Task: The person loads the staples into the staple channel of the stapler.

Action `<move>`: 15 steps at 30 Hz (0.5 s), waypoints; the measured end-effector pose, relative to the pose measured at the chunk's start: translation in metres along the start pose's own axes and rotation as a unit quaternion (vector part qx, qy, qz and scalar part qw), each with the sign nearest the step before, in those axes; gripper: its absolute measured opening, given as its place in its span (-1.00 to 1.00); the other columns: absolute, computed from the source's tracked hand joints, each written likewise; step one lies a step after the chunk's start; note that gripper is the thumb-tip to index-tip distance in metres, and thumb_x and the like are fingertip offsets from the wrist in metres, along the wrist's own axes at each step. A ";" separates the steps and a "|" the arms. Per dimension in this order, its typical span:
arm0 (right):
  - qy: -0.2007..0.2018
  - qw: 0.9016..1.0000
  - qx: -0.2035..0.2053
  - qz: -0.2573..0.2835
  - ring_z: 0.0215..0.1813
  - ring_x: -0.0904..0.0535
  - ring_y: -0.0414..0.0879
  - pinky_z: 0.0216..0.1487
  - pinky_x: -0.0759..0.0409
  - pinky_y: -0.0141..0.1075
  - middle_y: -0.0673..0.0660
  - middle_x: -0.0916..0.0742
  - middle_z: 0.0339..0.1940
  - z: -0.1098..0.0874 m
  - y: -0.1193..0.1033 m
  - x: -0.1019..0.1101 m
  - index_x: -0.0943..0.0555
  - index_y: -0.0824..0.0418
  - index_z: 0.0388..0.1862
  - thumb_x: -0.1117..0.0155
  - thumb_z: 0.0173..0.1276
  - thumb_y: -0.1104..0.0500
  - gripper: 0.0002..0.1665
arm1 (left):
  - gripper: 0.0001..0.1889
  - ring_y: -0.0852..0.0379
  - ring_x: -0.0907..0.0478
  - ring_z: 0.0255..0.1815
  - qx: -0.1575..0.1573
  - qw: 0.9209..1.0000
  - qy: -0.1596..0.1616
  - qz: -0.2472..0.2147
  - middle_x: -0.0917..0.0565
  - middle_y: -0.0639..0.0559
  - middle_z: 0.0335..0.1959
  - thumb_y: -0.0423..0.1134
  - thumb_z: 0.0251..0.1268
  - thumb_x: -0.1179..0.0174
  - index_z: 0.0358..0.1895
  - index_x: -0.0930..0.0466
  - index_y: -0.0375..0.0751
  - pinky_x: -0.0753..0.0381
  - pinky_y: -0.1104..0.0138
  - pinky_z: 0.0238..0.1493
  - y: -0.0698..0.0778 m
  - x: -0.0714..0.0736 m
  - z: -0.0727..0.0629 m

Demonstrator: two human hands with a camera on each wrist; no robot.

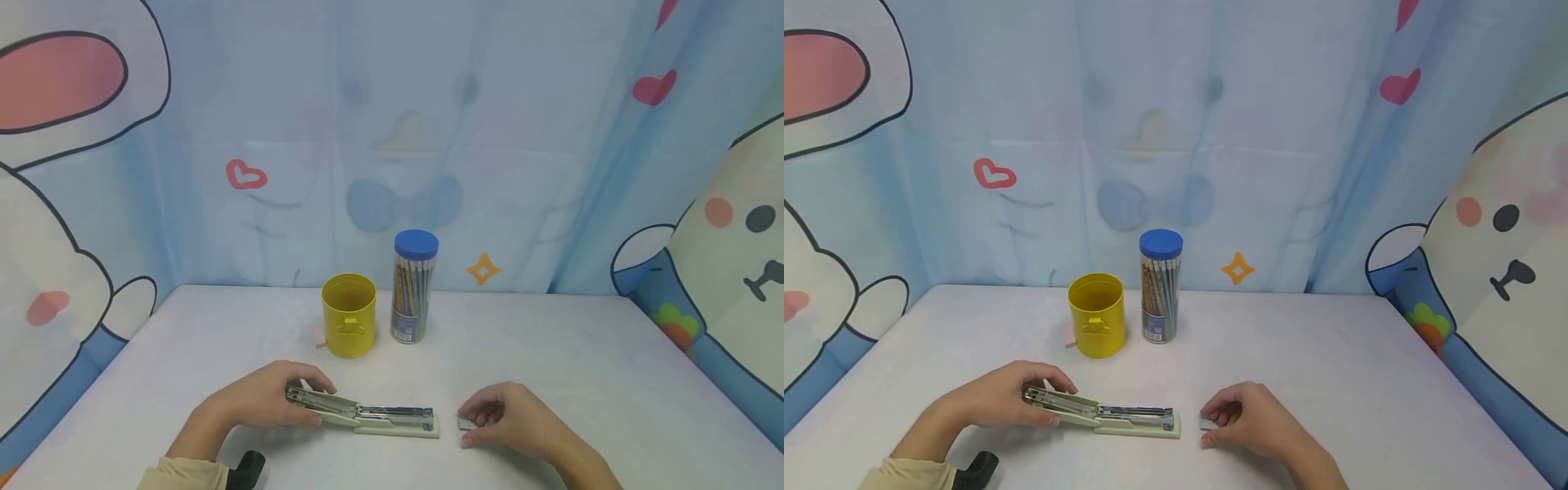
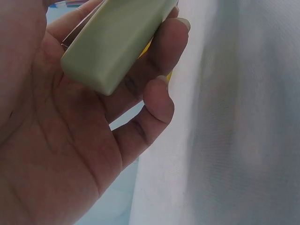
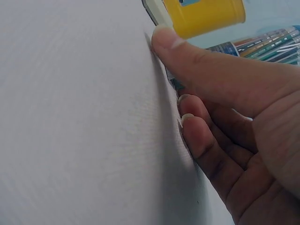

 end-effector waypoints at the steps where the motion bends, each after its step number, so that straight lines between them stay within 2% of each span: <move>1: 0.000 1.000 -0.001 -0.001 -0.35 -0.55 -0.06 -0.37 -0.55 -0.32 -0.03 -0.67 -0.45 0.000 0.000 0.000 -0.79 0.15 -0.26 -0.74 -0.12 0.02 -0.56 | -0.62 0.09 -0.49 -0.14 0.000 1.000 0.000 0.001 -0.63 0.33 -0.10 -0.04 0.12 -0.50 0.04 -0.70 0.21 -0.47 0.16 -0.10 0.000 0.000 0.000; 15: 0.011 0.999 -0.002 -0.049 -0.40 -0.52 -0.11 -0.40 -0.50 -0.33 -0.11 -0.67 -0.47 0.001 -0.005 0.000 -0.78 0.06 -0.34 -0.66 0.04 0.09 -0.77 | -0.64 0.11 -0.49 -0.15 0.000 1.000 0.005 0.004 -0.63 0.34 -0.11 -0.04 0.12 -0.49 0.02 -0.70 0.19 -0.48 0.17 -0.10 0.000 0.000 0.002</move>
Point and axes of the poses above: each hand's wrist, its own z-axis towards the middle knuckle, its own x-axis out of the back of the hand, y = z × x, the point moved 6 cm from there along z, towards the middle knuckle
